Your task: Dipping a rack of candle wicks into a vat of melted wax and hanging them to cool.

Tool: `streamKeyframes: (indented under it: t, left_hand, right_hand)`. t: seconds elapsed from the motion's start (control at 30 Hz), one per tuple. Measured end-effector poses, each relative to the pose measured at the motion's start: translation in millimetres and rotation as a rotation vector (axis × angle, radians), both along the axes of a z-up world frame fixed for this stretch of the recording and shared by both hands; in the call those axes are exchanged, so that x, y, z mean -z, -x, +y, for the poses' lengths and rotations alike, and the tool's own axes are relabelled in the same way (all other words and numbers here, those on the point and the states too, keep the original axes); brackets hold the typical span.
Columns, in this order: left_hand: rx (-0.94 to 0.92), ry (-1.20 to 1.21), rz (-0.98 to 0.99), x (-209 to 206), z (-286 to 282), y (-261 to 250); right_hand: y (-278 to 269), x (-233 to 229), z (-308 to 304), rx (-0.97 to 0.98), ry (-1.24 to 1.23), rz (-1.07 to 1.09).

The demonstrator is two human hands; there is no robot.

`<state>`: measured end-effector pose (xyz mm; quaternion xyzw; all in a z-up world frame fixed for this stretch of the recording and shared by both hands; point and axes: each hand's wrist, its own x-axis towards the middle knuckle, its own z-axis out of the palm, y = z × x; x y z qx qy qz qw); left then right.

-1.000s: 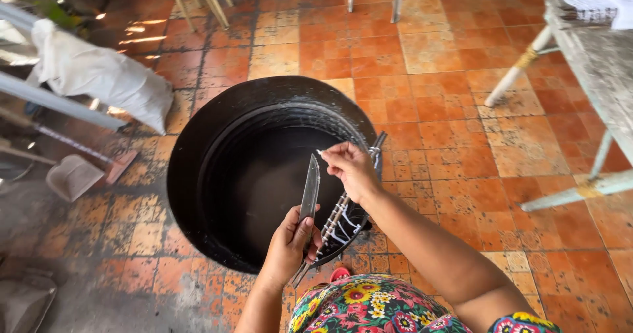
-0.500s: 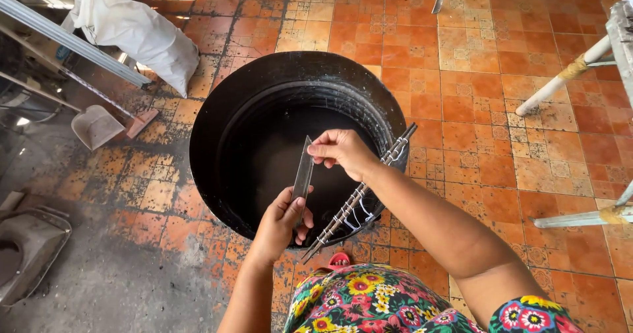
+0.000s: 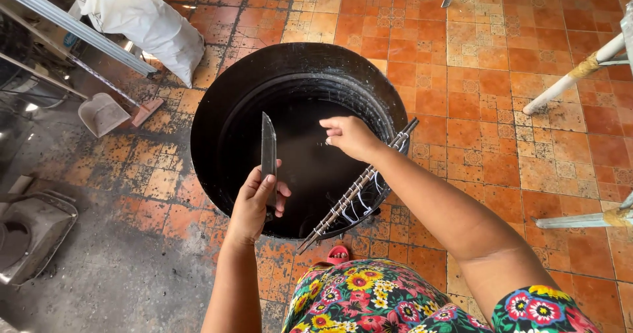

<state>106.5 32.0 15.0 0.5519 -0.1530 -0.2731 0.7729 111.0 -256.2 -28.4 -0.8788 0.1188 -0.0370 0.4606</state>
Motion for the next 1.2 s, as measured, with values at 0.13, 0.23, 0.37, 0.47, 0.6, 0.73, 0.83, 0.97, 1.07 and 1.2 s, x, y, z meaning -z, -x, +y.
streamKeyframes:
  t: [0.13, 0.23, 0.37, 0.47, 0.6, 0.73, 0.83, 0.97, 1.07, 1.2]
  left_hand:
    - [0.043, -0.121, 0.021, 21.3, -3.4, 11.4]
    - [0.103, -0.101, 0.071, 31.3, -13.3, 25.7]
    - [0.162, -0.108, 0.076, 31.8, -19.0, 36.9]
    - [0.169, -0.082, 0.086, 25.1, -18.2, 41.8]
    - [0.179, 0.094, 0.300, 11.0, -15.9, 50.1]
    - [0.177, 0.238, 0.438, 9.6, -9.3, 49.6]
    - [0.145, 0.125, 0.302, 6.7, -5.1, 45.0]
    - [0.080, -0.456, -0.208, 21.2, -6.3, 41.6]
    - [0.041, -1.101, -0.566, -7.8, -6.1, 52.4]
    - [-0.035, -1.230, -0.705, 6.8, -4.1, 54.6]
  right_hand:
    - [33.5, -17.4, 29.5, 0.031, -0.686, 0.080]
    - [39.5, -12.6, 51.2, 0.077, -0.996, 0.079]
    - [36.5, 3.2, 52.1, 0.123, -1.085, 0.026]
    - [39.9, -4.8, 48.7, 0.071, -0.991, 0.038]
    - [45.5, -12.4, 44.7, 0.025, -1.100, 0.060]
    - [47.3, -15.5, 42.1, -0.081, -1.159, 0.019]
    - [43.4, 3.5, 35.5, 0.052, -0.939, 0.007]
    - [44.2, 10.3, 35.5, 0.079, -0.684, -0.057]
    - [46.0, 17.0, 34.5, -0.012, -0.558, -0.105]
    - [55.8, -7.7, 45.2, 0.000, -0.659, -0.017]
